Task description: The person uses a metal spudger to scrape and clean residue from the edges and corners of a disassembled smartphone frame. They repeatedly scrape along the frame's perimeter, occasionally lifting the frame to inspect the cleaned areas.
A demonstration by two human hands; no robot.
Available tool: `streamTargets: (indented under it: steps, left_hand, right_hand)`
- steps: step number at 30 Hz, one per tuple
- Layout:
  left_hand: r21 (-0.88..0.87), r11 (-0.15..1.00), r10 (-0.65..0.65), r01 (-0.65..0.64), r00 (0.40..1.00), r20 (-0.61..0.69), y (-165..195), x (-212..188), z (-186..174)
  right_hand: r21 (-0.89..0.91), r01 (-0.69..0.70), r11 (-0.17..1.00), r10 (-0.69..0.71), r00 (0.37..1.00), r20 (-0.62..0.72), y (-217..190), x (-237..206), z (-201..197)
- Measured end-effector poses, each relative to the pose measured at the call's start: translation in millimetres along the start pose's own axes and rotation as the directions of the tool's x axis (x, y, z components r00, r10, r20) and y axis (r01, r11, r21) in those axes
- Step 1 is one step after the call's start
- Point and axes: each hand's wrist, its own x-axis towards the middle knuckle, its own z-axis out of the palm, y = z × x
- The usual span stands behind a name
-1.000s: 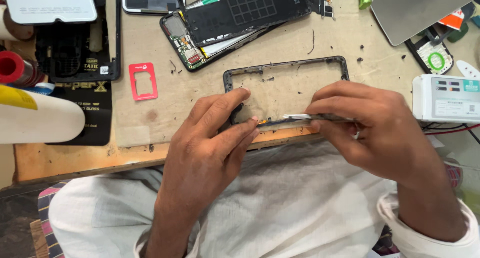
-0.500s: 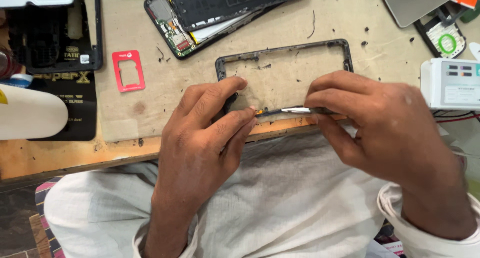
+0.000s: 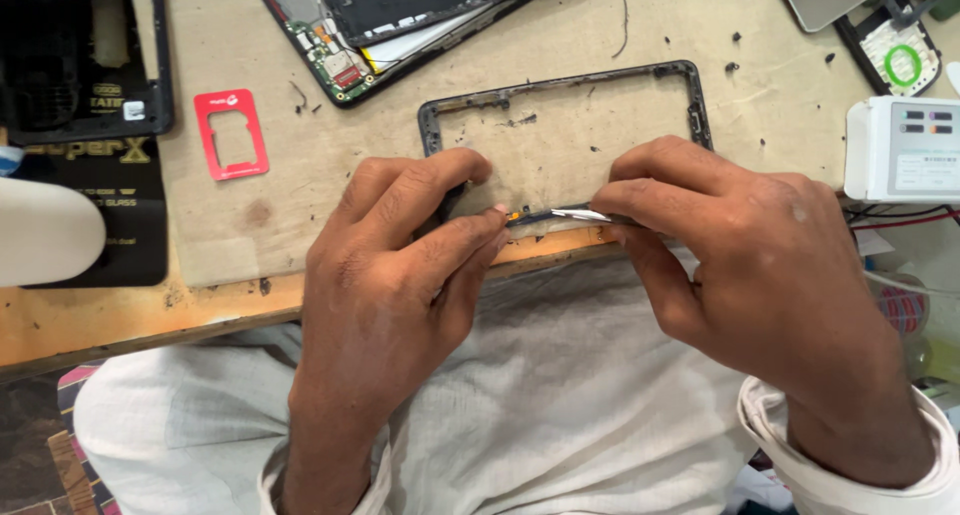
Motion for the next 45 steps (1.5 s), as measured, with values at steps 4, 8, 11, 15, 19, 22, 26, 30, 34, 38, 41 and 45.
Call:
streamTargets:
  steps: [4, 8, 11, 15, 19, 22, 26, 30, 34, 38, 41, 45]
  left_hand:
    - [0.010, 1.000, -0.012, 0.012, 1.000, 0.010, 3, 1, 0]
    - [0.013, 1.000, -0.013, 0.013, 1.000, 0.007, 5, 3, -1]
    - [0.018, 1.000, -0.018, 0.018, 1.000, 0.015, 4, 4, -1]
    - [0.016, 1.000, -0.025, 0.025, 0.999, 0.020, 4, 4, -1]
    - [0.020, 0.999, -0.027, 0.026, 0.999, 0.021, 3, 3, 0]
    - [0.018, 1.000, -0.016, 0.016, 1.000, 0.011, 3, 4, 0]
    - [0.021, 0.999, -0.026, 0.026, 1.000, 0.017, 3, 4, 1]
    - [0.013, 1.000, -0.022, 0.022, 1.000, 0.011, 3, 3, 0]
    - [0.009, 1.000, -0.003, 0.003, 1.000, -0.004, 0, 1, 1]
    - [0.015, 1.000, 0.008, -0.008, 1.000, -0.010, -1, 0, 2]
    - [0.020, 1.000, 0.012, -0.011, 1.000, -0.008, -1, -1, 2]
    - [0.019, 1.000, 0.015, -0.015, 1.000, -0.011, -1, -2, 2]
  right_hand:
    - [-0.012, 0.063, 0.998, -0.063, 0.998, 0.003, 3, 4, -2]
    - [-0.024, 0.059, 0.998, -0.060, 0.998, -0.005, -1, 4, -2]
    - [-0.033, 0.025, 0.999, -0.027, 0.999, -0.042, -9, -3, 2]
    - [-0.038, 0.005, 0.999, -0.009, 0.995, -0.102, -13, -8, 9]
    - [-0.035, 0.009, 0.999, -0.013, 0.991, -0.132, -12, -10, 14]
    - [-0.005, 0.017, 1.000, -0.018, 0.990, -0.143, -8, -11, 18]
    - [0.048, 0.037, 0.998, -0.029, 0.989, -0.144, 0, -10, 24]
    - [0.079, 0.076, 0.994, -0.063, 0.986, -0.156, 8, -9, 28]
    - [0.207, 0.094, 0.974, -0.059, 0.984, -0.167, 11, -9, 28]
    - [0.306, 0.043, 0.951, 0.012, 0.985, -0.174, 7, -13, 30]
    - [0.289, 0.034, 0.957, 0.023, 0.981, -0.193, 6, -16, 28]
    - [0.150, 0.053, 0.987, -0.027, 0.985, -0.169, 4, -20, 25]
